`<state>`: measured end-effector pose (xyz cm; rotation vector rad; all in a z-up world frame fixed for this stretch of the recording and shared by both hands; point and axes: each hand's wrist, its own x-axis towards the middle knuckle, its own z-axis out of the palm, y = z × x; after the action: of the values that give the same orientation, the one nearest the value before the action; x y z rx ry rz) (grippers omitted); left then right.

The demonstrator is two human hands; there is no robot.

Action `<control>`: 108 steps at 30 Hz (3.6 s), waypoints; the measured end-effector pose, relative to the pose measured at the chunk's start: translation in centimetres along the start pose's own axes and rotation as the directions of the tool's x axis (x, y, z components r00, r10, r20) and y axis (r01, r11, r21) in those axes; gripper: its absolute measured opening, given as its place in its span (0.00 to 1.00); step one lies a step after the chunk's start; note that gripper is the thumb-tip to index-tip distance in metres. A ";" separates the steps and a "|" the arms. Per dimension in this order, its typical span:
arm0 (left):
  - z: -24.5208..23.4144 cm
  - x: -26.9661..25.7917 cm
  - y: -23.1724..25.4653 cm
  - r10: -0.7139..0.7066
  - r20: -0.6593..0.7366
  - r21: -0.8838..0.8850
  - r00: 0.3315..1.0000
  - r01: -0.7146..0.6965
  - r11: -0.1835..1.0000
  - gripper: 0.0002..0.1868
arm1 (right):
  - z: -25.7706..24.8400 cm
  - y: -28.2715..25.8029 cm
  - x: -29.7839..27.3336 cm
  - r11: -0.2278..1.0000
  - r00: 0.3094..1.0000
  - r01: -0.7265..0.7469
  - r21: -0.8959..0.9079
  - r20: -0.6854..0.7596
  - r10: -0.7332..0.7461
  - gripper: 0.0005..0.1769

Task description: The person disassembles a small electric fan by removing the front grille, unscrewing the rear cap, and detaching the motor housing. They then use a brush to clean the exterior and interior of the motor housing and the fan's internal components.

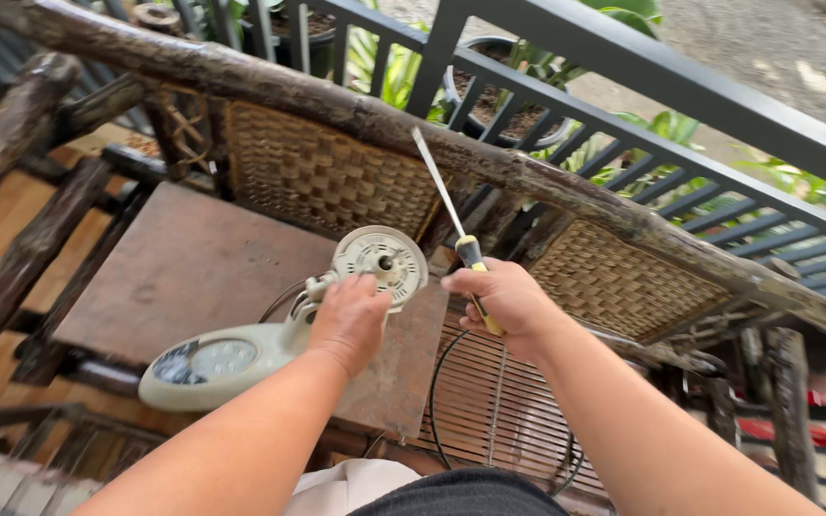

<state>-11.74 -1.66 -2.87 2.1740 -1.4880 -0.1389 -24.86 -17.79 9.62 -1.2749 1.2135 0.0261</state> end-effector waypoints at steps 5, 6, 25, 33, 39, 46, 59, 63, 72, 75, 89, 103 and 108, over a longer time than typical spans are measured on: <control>0.0 -1.5 1.7 -0.049 0.026 0.012 0.998 0.049 0.999 0.08 | 2.7 1.1 2.7 0.943 0.967 0.232 -0.240 -0.049 -0.251 0.16; -0.1 -1.6 1.9 -0.065 0.039 0.021 0.997 0.065 0.998 0.08 | 3.2 1.1 3.1 0.911 0.953 0.263 -0.317 -0.062 -0.297 0.16; -2.3 3.1 -1.2 -0.732 -0.024 -0.262 0.680 0.703 0.662 0.17 | 4.7 -0.4 6.1 0.807 0.949 0.287 -0.516 0.041 -0.311 0.11; -1.1 3.2 -6.3 -0.729 0.250 -0.310 0.637 0.766 0.563 0.09 | 4.9 -0.3 5.8 0.868 0.969 0.225 -0.442 0.010 -0.246 0.12; -1.5 3.9 -5.3 -0.691 0.361 -0.281 0.627 0.779 0.560 0.09 | 5.2 -0.7 5.5 0.852 0.964 0.244 -0.464 0.021 -0.265 0.13; -4.0 5.1 -3.4 -0.748 0.402 -0.187 0.528 0.847 0.497 0.19 | 5.2 -0.8 4.9 0.843 0.970 0.223 -0.490 0.026 -0.242 0.13; -3.9 4.4 -0.8 -0.496 0.429 -0.012 0.755 0.553 0.833 0.49 | 0.7 4.4 8.6 0.994 0.994 0.029 0.104 -0.106 -0.018 0.08; -4.7 4.9 0.8 -0.502 0.516 0.138 0.694 0.511 0.849 0.51 | 1.3 6.3 9.6 0.920 0.991 -0.096 0.379 -0.050 0.124 0.08; -5.3 6.0 2.8 -0.483 0.462 0.283 0.744 0.392 0.875 0.66 | 4.3 7.7 10.1 0.908 0.992 -0.101 0.406 -0.030 0.124 0.09; -5.3 6.1 2.7 -0.449 0.482 0.278 0.753 0.355 0.893 0.69 | 4.5 7.0 9.3 0.831 0.976 -0.217 0.513 0.085 0.202 0.10; -5.5 7.4 3.4 -0.487 0.483 0.268 0.728 0.407 0.873 0.69 | 4.4 6.6 9.0 0.694 0.951 -0.278 0.664 0.086 0.298 0.16; -5.5 7.5 2.9 -0.511 0.520 0.203 0.685 0.482 0.852 0.74 | 4.2 7.3 9.6 0.731 0.977 -0.180 0.658 0.034 0.210 0.12; -2.4 7.8 -1.7 -0.558 0.438 -0.009 0.705 0.624 0.781 0.43 | 3.6 8.2 10.0 0.854 0.974 -0.195 0.483 -0.004 0.225 0.10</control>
<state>-6.37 -7.42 -0.08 2.5115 -0.8417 -0.9655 -23.15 -17.91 -3.72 -0.7078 1.3070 -0.1493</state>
